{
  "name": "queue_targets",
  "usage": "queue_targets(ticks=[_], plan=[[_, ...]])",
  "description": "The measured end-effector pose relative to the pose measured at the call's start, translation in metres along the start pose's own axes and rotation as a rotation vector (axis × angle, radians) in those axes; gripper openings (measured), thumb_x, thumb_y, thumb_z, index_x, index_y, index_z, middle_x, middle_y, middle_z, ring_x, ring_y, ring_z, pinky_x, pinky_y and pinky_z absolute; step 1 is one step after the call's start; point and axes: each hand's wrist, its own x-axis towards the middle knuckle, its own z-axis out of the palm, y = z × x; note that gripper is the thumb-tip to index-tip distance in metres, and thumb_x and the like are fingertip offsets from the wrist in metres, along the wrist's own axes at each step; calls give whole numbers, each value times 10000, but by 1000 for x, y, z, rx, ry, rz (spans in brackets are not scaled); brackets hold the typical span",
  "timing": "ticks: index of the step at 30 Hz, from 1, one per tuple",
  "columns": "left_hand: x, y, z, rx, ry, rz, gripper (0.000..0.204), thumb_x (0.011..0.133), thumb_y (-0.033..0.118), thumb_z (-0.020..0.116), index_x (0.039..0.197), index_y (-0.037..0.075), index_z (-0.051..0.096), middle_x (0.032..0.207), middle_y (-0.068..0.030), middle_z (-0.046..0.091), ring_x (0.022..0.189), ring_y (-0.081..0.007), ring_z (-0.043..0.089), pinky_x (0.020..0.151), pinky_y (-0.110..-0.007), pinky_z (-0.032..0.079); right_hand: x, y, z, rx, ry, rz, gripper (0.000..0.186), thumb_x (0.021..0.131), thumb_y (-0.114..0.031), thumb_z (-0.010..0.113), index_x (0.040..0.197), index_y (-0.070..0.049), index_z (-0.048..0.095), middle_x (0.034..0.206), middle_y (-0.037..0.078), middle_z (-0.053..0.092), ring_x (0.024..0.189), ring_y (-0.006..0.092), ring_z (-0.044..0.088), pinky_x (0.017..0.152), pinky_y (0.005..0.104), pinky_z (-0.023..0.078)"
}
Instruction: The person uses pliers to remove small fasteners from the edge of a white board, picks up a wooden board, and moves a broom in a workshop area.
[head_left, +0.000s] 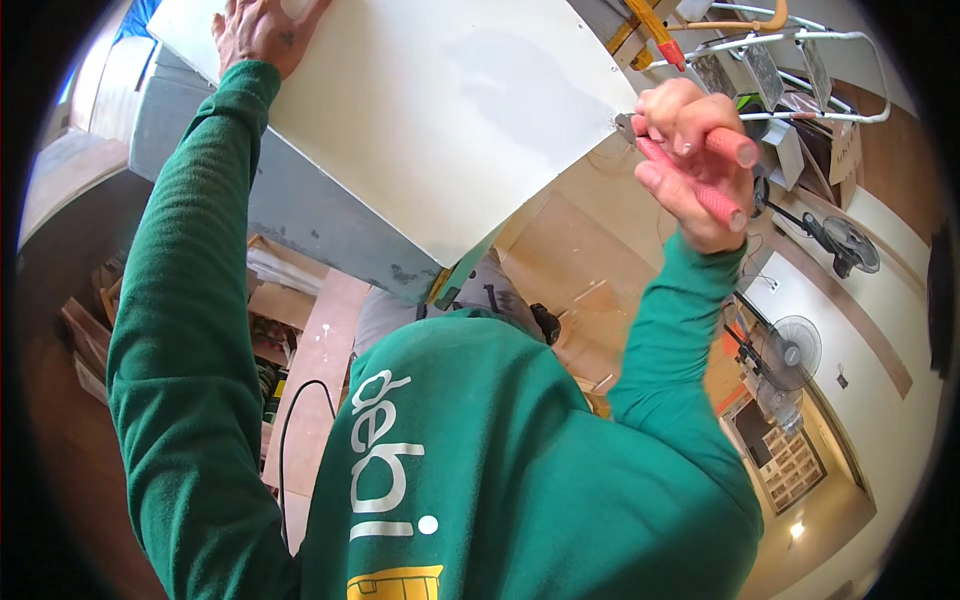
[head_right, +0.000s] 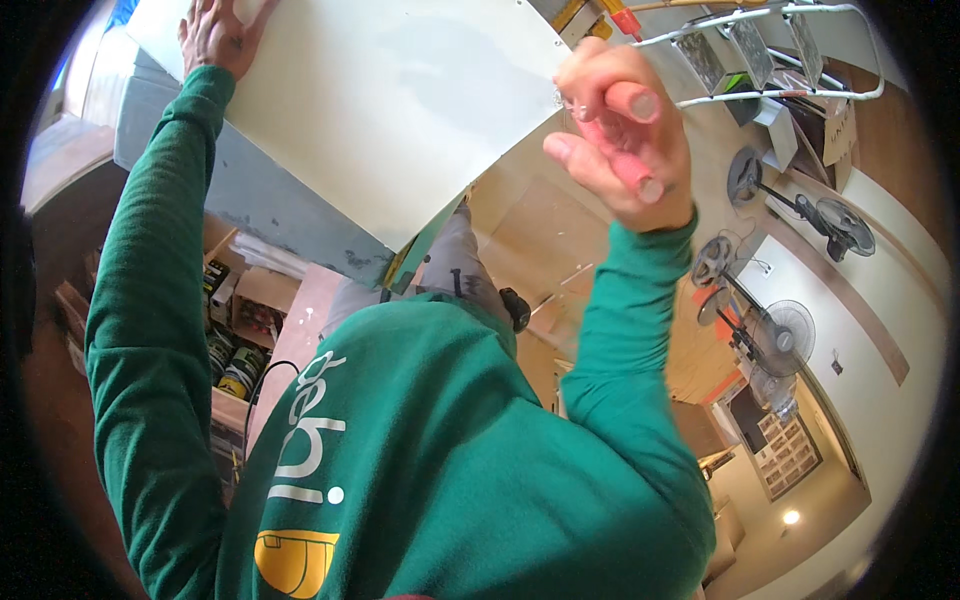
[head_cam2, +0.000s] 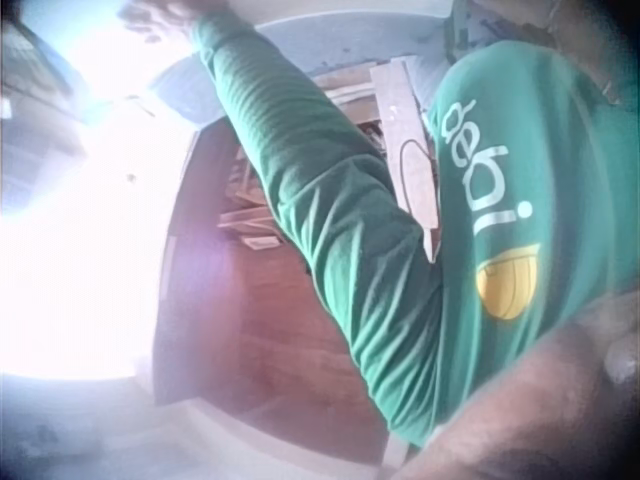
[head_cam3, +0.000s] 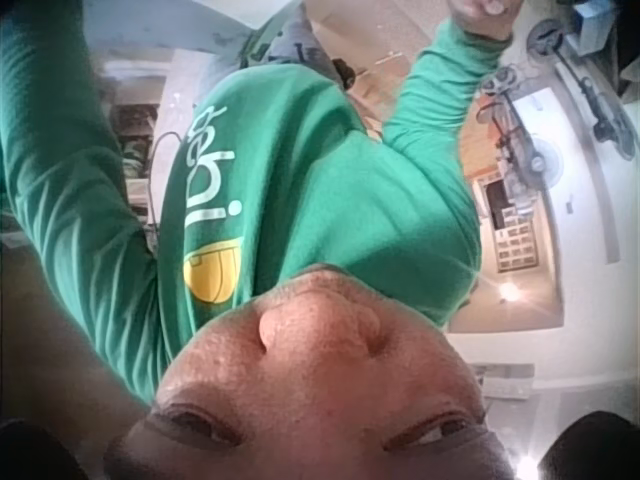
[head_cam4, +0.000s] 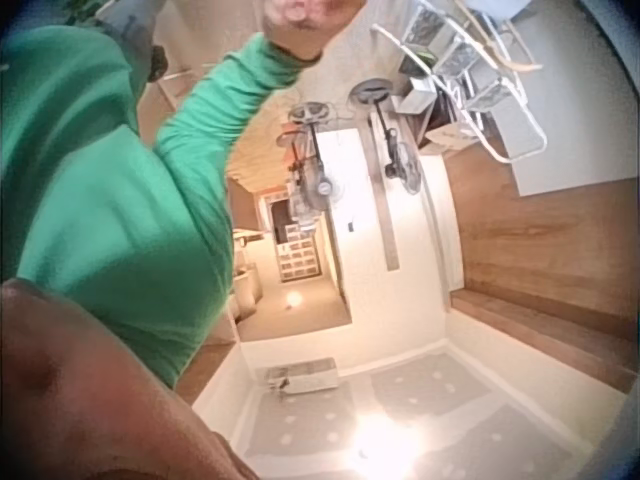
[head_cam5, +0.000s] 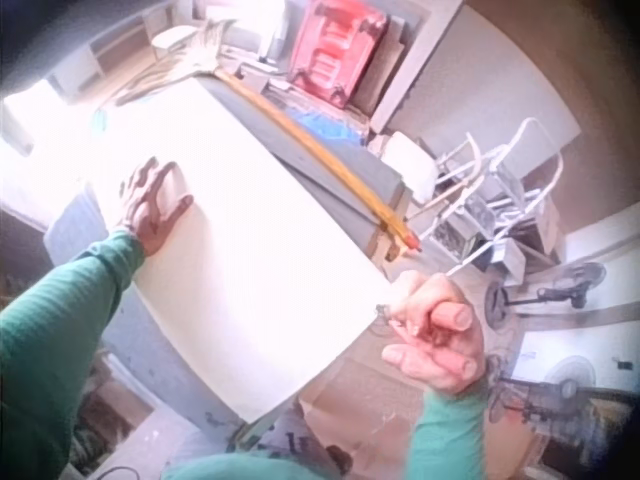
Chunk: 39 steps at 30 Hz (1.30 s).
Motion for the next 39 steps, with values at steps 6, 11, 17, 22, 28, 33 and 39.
queue_targets(ticks=[6, 11, 17, 22, 28, 33, 39], plan=[[4, 0, 1, -13, 18, 4, 736, 944, 534, 642, 1530, 131, 453, 1621, -246, 325, 1510, -443, 270, 1233, -591, 215, 0, 8, -11, 161, 227, -51, 546, 757, 44, 776, 1217, -110, 524, 1078, 44, 530, 940, 187, 570, 1112, 487, 416], [-2, 10, -8, -59, 12, -26, 731, 941, 524, 650, 1532, 141, 453, 1624, -241, 321, 1508, -444, 271, 1235, -591, 215, -16, 10, 27, -27, 644, -178, 527, 836, 52, 684, 1277, -141, 471, 1079, 43, 516, 1052, 190, 551, 1116, 576, 440], [0, 9, -10, -6, -32, -43, 736, 937, 533, 650, 1533, 150, 452, 1631, -225, 316, 1508, -443, 269, 1234, -596, 222, -18, 11, 65, -144, 973, -259, 429, 858, 64, 649, 1181, -119, 434, 1005, 65, 513, 993, 190, 545, 1017, 526, 503], [1, 4, -7, -2, -11, -27, 737, 935, 531, 655, 1532, 149, 453, 1628, -224, 322, 1501, -448, 277, 1226, -599, 236, -17, 2, 10, -179, 111, -71, 443, 719, 70, 744, 1075, -99, 542, 951, 53, 521, 902, 207, 533, 937, 465, 504], [2, 3, -4, -23, 12, -13, 740, 931, 532, 663, 1527, 144, 458, 1615, -232, 340, 1493, -458, 287, 1224, -601, 234, -6, 12, -18, 63, 77, -122, 520, 754, 52, 757, 1183, -89, 499, 1073, 60, 519, 937, 207, 544, 1095, 514, 431], [-1, 8, -8, -24, 10, -26, 739, 926, 531, 669, 1523, 146, 464, 1610, -235, 347, 1483, -470, 298, 1222, -601, 238, -22, 9, 22, 19, 675, -168, 631, 833, 16, 725, 1346, -99, 377, 1114, 52, 494, 1059, 186, 532, 1134, 536, 401], [-2, 7, -9, -7, -9, -35, 739, 933, 534, 658, 1531, 149, 457, 1616, -232, 341, 1491, -465, 290, 1226, -599, 236, -20, 14, 35, 12, 895, -207, 562, 847, 13, 678, 1326, -75, 398, 1085, 51, 500, 1092, 182, 517, 1115, 521, 412]])
